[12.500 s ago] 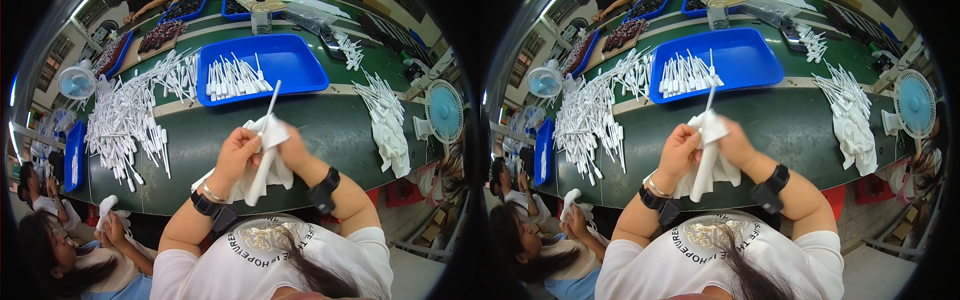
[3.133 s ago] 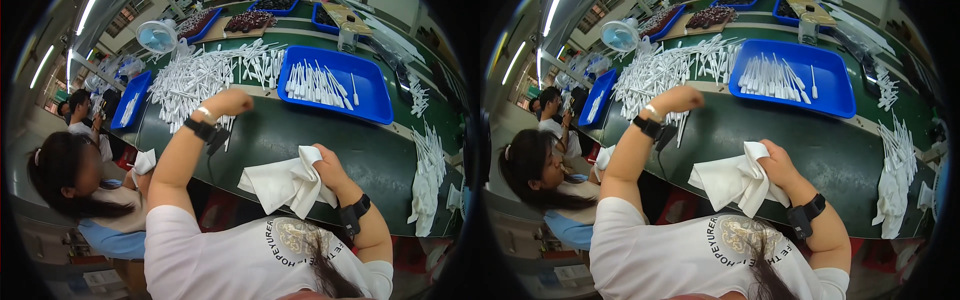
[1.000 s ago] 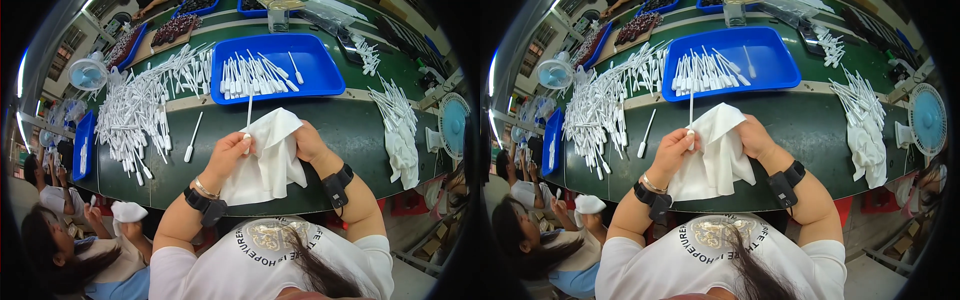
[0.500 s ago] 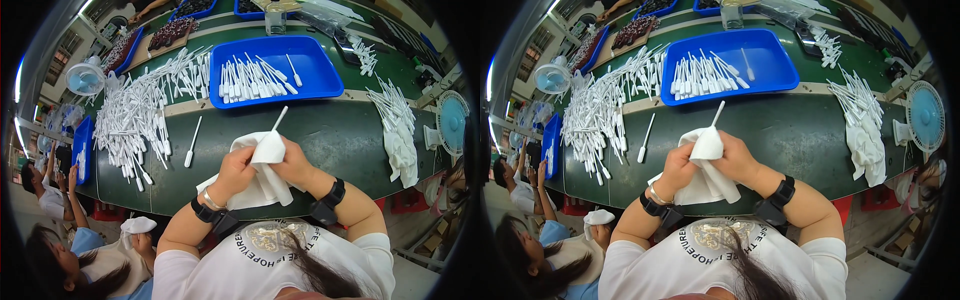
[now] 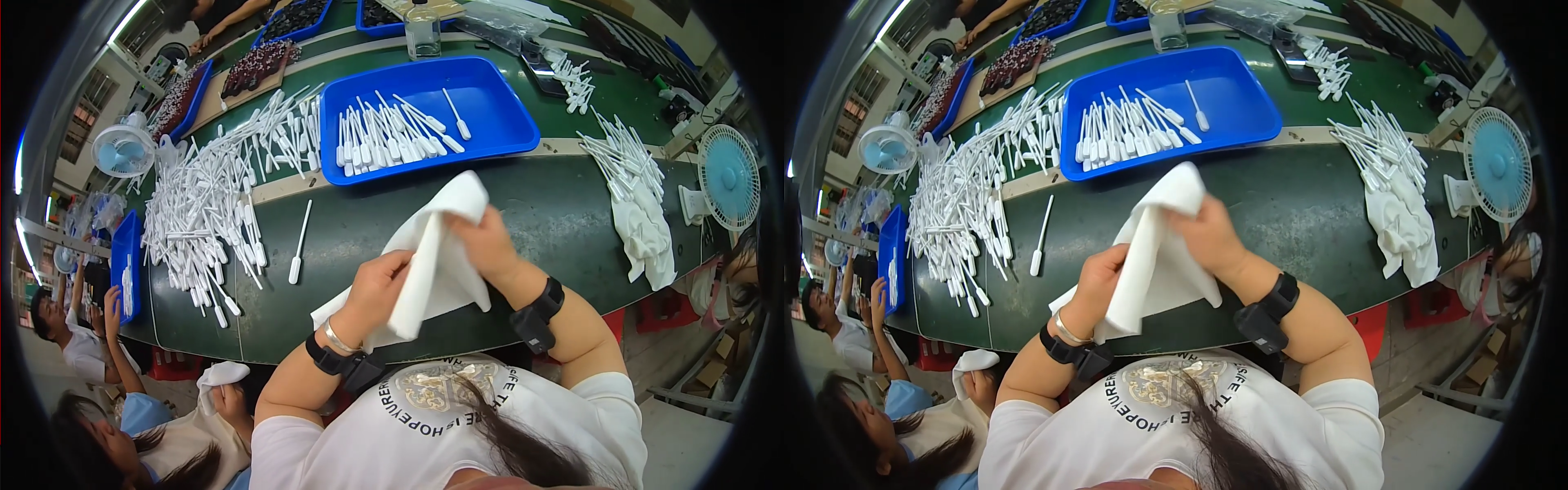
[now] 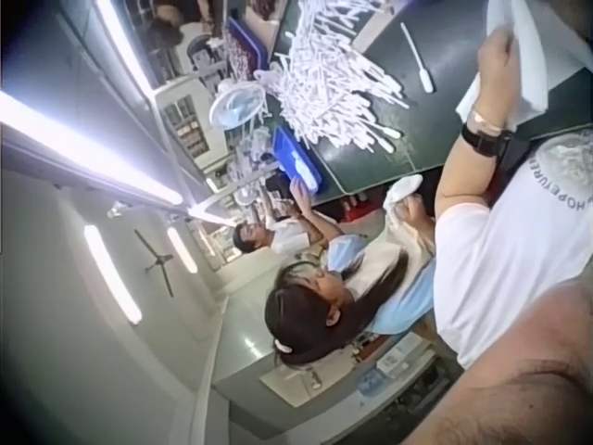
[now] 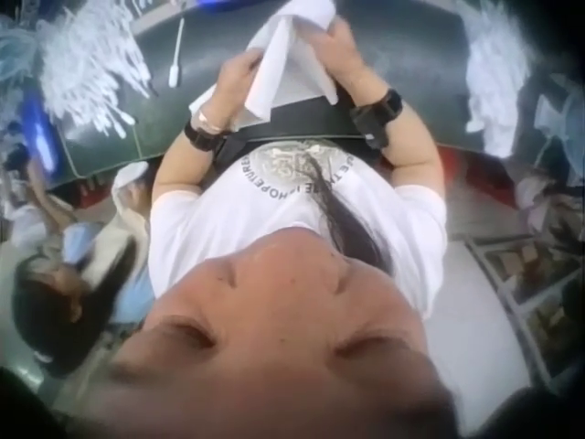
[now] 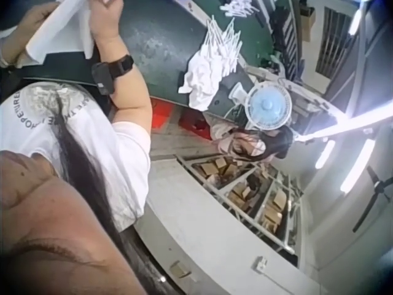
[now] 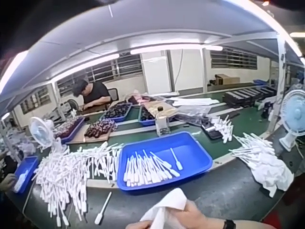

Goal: The person picks up a swab from the table, wipes the head and the handle with a cloth, and places it into a blue tray, repeating the process for multiple swabs.

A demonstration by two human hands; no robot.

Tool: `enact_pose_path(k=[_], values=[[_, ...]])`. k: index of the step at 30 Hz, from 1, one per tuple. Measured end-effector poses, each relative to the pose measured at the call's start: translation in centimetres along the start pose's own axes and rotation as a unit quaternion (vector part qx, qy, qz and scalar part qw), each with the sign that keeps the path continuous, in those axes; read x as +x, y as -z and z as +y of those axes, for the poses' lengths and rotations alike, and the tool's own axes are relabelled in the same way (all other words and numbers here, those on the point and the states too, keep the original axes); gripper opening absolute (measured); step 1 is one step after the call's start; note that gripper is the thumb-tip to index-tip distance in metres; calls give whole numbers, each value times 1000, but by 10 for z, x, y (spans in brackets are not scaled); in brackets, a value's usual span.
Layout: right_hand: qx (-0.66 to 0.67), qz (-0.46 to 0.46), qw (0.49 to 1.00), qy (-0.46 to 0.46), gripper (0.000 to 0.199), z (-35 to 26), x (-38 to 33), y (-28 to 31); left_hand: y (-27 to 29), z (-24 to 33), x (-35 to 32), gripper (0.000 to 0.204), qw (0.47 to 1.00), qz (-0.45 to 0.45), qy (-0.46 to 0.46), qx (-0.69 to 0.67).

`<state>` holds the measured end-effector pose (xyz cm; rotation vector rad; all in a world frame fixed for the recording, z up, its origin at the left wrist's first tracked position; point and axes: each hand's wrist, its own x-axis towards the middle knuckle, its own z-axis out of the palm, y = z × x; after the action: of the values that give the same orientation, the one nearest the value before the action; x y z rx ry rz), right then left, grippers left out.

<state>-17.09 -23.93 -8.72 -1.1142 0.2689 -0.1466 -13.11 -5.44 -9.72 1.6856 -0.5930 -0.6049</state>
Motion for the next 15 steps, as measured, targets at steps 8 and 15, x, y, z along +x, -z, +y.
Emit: enact_pose_path(k=[8, 15], values=[[-148, -183, 969, 74, 23, 4, -7, -10, 21, -8, 2, 24, 875, -144, 178, -426], [-12, 43, 998, 54, 19, -8, 0, 7, 20, 1, 2, 27, 855, -136, 210, -454]])
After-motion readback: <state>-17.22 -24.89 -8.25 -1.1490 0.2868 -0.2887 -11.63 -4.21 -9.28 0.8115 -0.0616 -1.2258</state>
